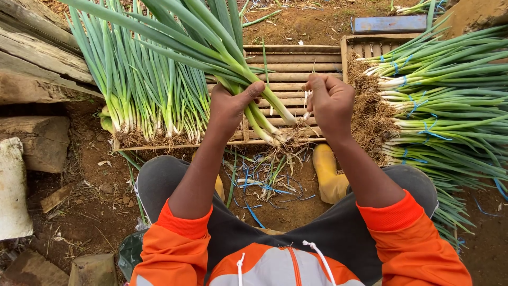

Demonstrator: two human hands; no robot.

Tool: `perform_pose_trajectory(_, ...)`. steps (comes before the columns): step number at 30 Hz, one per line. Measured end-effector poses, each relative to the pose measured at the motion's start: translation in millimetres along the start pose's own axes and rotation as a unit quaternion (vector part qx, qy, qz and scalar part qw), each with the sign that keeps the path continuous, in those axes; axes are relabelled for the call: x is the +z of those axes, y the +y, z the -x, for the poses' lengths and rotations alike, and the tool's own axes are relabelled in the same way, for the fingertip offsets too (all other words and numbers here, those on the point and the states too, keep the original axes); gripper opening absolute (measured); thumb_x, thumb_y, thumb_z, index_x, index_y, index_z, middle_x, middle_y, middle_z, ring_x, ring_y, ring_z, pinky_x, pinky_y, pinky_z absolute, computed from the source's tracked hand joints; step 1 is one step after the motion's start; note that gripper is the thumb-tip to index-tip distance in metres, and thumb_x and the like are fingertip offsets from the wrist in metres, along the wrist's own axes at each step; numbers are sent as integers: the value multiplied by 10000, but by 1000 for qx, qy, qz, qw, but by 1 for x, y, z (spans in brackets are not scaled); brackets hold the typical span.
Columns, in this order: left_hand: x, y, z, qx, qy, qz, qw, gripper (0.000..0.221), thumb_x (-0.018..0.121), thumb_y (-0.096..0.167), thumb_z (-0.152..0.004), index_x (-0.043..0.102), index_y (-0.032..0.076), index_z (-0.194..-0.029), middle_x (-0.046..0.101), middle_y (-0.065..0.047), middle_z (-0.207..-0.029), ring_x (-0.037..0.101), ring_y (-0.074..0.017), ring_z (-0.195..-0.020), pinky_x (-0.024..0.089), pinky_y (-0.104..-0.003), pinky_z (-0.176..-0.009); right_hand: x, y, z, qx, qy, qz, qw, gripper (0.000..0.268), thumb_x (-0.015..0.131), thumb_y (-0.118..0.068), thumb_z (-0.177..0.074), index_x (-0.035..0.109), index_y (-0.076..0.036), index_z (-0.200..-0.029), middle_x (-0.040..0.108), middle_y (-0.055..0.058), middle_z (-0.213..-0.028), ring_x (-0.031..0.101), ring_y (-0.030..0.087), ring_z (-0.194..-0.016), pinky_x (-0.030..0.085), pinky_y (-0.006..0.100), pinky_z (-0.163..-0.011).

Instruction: Bundling green onions and tying them with plastic string

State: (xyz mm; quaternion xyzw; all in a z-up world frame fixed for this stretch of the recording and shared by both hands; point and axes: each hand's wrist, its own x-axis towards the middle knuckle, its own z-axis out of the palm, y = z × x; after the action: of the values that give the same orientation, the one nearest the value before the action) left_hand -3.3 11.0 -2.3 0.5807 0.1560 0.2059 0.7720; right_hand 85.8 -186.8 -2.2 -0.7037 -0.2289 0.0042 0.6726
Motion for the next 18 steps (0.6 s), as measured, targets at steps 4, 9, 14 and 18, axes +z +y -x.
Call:
perform_pose_trajectory(4, -3, -4, 0, -1, 6, 24, 1000, 430, 927, 174, -807, 641, -68, -1018, 727, -176, -835, 755, -226, -741, 666, -380, -683, 2, -8, -1, -92, -61, 96, 989, 166, 574, 24, -1054, 676, -23, -1177, 665, 177, -1030, 644, 287, -930, 569, 417, -779)
perform_pose_trajectory(9, 1, 2, 0, -5, -11, 32, 999, 425, 919, 215, -812, 653, -40, -1023, 730, -138, -842, 745, -181, -736, 669, -356, -704, 4, -13, 8, 46, -234, 36, 970, 175, 648, -88, -1030, 767, -45, -1151, 699, 83, -764, 588, 103, -728, 503, 279, -715)
perform_pose_trajectory(14, -7, 3, -5, 3, -15, 14, 1000, 383, 905, 203, -829, 649, -40, -979, 715, -154, -772, 732, -196, -672, 665, -365, -659, 3, -15, -1, 161, -308, -94, 933, 278, 557, -3, -1020, 630, 60, -1280, 657, 176, -863, 625, 234, -815, 502, 379, -868)
perform_pose_trajectory(18, -8, -5, -6, -9, -36, -15, 999, 426, 913, 237, -825, 628, -30, -997, 716, -150, -808, 743, -200, -699, 680, -389, -684, 15, -11, 10, 145, -309, -91, 935, 214, 543, -26, -1037, 637, 75, -1200, 682, 136, -864, 657, 186, -798, 546, 343, -793)
